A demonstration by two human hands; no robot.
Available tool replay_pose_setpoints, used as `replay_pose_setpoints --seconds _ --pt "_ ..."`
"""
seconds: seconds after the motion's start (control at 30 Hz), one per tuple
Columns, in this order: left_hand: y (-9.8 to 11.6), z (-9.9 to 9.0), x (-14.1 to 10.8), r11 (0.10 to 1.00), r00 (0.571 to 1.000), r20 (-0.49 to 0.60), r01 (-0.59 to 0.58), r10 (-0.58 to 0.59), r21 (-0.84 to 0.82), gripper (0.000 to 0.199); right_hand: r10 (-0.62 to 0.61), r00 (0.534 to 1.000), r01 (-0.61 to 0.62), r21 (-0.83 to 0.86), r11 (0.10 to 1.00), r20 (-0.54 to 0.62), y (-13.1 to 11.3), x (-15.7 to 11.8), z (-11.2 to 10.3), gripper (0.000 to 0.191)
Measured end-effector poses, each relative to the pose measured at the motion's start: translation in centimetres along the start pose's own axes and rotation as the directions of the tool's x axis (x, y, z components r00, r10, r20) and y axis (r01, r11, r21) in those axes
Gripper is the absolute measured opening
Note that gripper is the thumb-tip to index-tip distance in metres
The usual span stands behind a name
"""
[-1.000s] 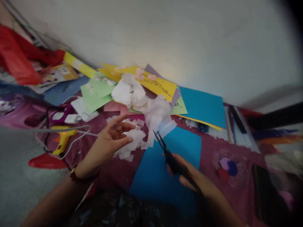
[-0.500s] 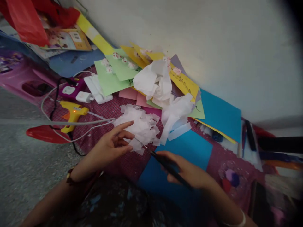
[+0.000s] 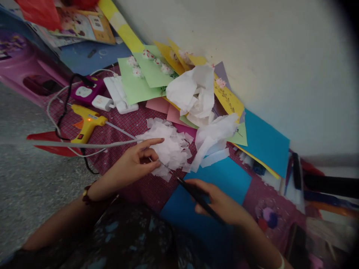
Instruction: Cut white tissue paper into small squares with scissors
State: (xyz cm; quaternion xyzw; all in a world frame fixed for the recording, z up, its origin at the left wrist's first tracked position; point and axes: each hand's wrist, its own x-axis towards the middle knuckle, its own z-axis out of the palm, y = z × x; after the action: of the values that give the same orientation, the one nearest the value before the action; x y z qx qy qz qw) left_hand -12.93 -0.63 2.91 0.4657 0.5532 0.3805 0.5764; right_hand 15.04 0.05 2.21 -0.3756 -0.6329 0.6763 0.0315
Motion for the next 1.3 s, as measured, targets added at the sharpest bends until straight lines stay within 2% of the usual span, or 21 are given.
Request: replay_pose_setpoints --seconds 0.43,0.6,0.77,0.93,1.2,1.3 --pt "-0.4 0.6 0.4 0.997 0.997 0.036 -0.071 0.071 0.012 0.057 0.060 0.998 -0.060 0.065 0.996 0.005 0.0 0.1 0.4 0.055" --pt "-0.5 0.9 0.6 0.998 0.998 0.038 -0.059 0.059 0.004 0.058 0.049 0.999 -0.048 0.081 0.996 -0.009 0.3 0.2 0.7 0.053" --pt "-0.4 1.1 0.7 0.998 0.998 0.020 -0.054 0.054 -0.027 0.059 0.091 0.995 -0.086 0.115 0.990 -0.046 -0.1 0.3 1.2 0.052" --pt "-0.1 1.3 0.9 0.997 0.999 0.013 -0.050 0.050 -0.055 0.059 0.110 0.993 -0.104 0.137 0.985 -0.031 -0.3 0.5 1.3 0.047" --pt "-0.2 1.3 1.0 0.998 0.998 -0.009 -0.057 0.056 -0.019 0.056 0.091 0.996 -0.089 0.099 0.991 -0.016 0.7 -0.4 0.9 0.059" --pt "-0.1 1.4 0.9 0.998 0.998 -0.015 -0.058 0.058 -0.017 0.055 0.070 0.997 -0.068 0.084 0.994 -0.025 0.6 -0.4 1.0 0.058"
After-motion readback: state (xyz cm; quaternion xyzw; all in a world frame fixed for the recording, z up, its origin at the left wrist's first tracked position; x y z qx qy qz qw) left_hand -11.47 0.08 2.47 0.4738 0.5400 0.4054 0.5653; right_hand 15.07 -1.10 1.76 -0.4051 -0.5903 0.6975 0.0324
